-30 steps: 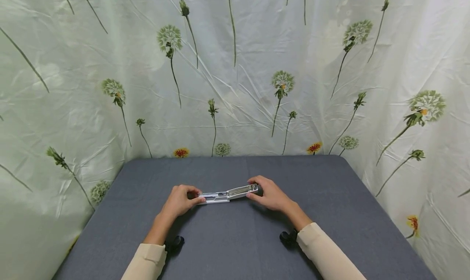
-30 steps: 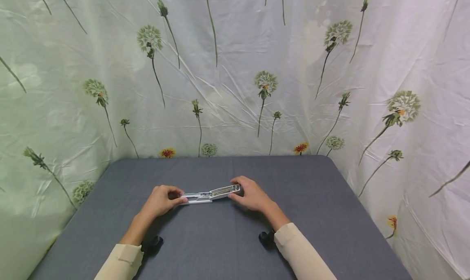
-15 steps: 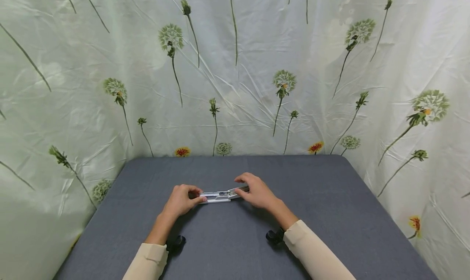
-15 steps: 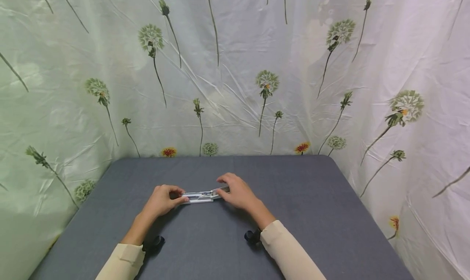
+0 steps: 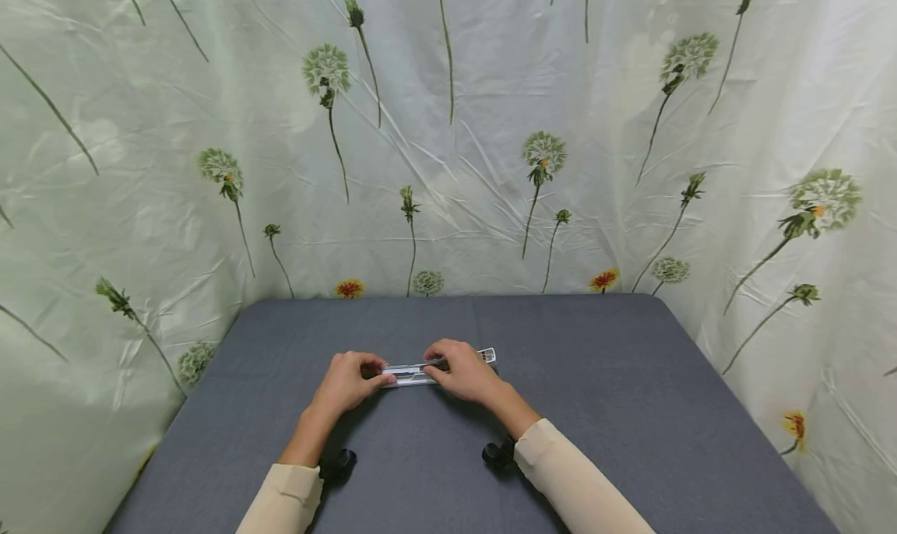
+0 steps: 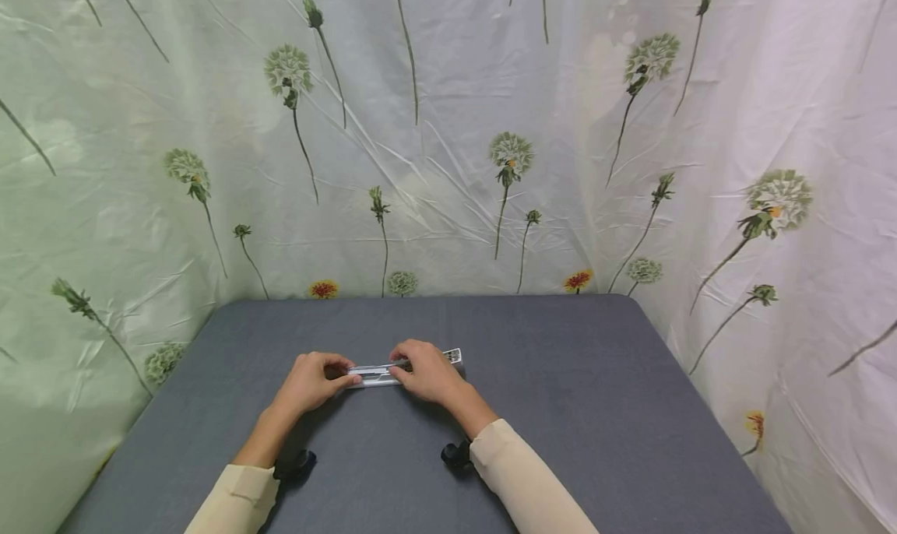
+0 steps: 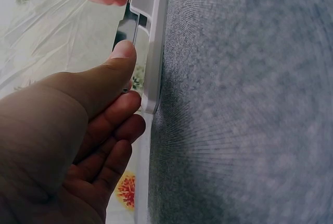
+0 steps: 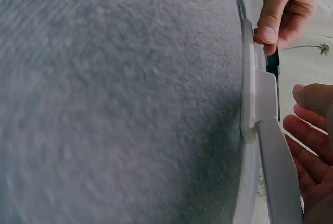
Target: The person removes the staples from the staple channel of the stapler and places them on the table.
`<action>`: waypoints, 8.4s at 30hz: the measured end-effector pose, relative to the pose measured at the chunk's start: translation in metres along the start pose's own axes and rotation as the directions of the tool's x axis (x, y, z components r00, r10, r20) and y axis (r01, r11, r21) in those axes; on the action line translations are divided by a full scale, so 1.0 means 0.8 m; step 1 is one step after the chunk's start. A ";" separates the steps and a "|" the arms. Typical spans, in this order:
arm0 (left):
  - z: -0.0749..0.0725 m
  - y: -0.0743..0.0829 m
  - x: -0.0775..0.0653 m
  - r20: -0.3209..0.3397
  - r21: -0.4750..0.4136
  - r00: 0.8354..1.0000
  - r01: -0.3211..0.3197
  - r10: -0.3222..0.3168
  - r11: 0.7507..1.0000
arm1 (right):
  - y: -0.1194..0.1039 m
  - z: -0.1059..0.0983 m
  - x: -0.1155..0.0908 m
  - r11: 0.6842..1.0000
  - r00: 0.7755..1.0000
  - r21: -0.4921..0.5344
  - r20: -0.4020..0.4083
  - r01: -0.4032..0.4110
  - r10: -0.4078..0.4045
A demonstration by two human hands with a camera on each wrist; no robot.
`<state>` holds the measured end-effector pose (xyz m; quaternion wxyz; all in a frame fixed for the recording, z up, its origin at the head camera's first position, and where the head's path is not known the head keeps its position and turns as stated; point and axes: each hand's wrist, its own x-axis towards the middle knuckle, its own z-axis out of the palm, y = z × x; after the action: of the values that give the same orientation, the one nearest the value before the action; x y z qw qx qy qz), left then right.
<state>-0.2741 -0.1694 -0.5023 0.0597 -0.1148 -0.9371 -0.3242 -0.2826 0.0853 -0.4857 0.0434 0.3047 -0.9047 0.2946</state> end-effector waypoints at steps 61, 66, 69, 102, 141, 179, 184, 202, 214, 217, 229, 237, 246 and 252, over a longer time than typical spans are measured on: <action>0.004 -0.008 0.001 -0.005 -0.008 1.000 -0.013 0.013 1.000 | -0.011 0.022 0.014 0.999 0.999 -0.037 -0.040 0.004 -0.005; 0.005 -0.007 0.001 -0.006 -0.007 1.000 -0.001 0.001 1.000 | -0.007 0.012 0.009 1.000 0.999 -0.002 -0.050 0.013 -0.014; 0.004 -0.007 0.001 -0.008 -0.004 1.000 0.005 -0.005 1.000 | -0.004 0.005 0.004 1.000 0.998 0.005 -0.062 0.014 -0.014; 0.004 -0.003 0.000 0.006 -0.008 1.000 0.020 -0.020 1.000 | 0.050 -0.068 -0.050 1.000 0.985 0.017 -0.171 0.006 -0.003; 0.004 -0.002 -0.001 -0.019 -0.007 1.000 0.014 -0.014 1.000 | 0.126 -0.094 -0.123 0.989 0.979 -0.095 -0.178 -0.116 0.098; 0.003 -0.004 -0.003 -0.019 -0.029 1.000 0.000 0.000 1.000 | 0.138 -0.089 -0.127 0.981 0.992 -0.160 -0.085 -0.107 0.095; 0.003 -0.005 -0.003 -0.021 -0.028 1.000 0.010 -0.010 1.000 | 0.141 -0.089 -0.129 0.984 0.991 -0.145 -0.093 -0.108 0.095; 0.002 -0.002 -0.005 -0.017 -0.050 1.000 0.025 -0.026 0.998 | 0.111 -0.105 -0.113 0.988 0.978 0.016 -0.145 -0.151 0.151; 0.003 -0.004 -0.004 -0.017 -0.049 1.000 0.017 -0.018 0.999 | 0.049 -0.086 -0.060 0.996 0.983 0.059 -0.168 -0.071 0.080; 0.004 -0.003 -0.003 -0.018 -0.051 1.000 0.021 -0.022 0.998 | 0.036 -0.075 -0.046 0.996 0.986 0.072 -0.153 -0.054 0.065; 0.002 -0.001 -0.005 -0.025 -0.049 0.999 0.028 -0.029 0.998 | 0.003 -0.028 -0.013 0.995 0.997 0.100 -0.079 -0.006 0.014; 0.005 -0.001 -0.003 -0.026 -0.047 0.999 0.032 -0.033 0.998 | -0.010 -0.008 -0.001 0.996 0.998 0.083 -0.065 0.012 -0.007; 0.005 -0.001 -0.004 -0.040 -0.031 0.999 0.026 -0.027 0.999 | -0.018 0.015 0.010 0.997 0.999 0.068 -0.030 0.030 -0.028; 0.007 0.000 -0.005 -0.036 -0.042 0.999 0.009 -0.010 0.999 | -0.020 0.027 0.012 0.998 0.997 0.020 -0.042 0.063 -0.062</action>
<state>-0.2704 -0.1664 -0.5071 0.0727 -0.1057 -0.9294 -0.3461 -0.2787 0.0580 -0.4931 0.0683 0.3271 -0.8904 0.3089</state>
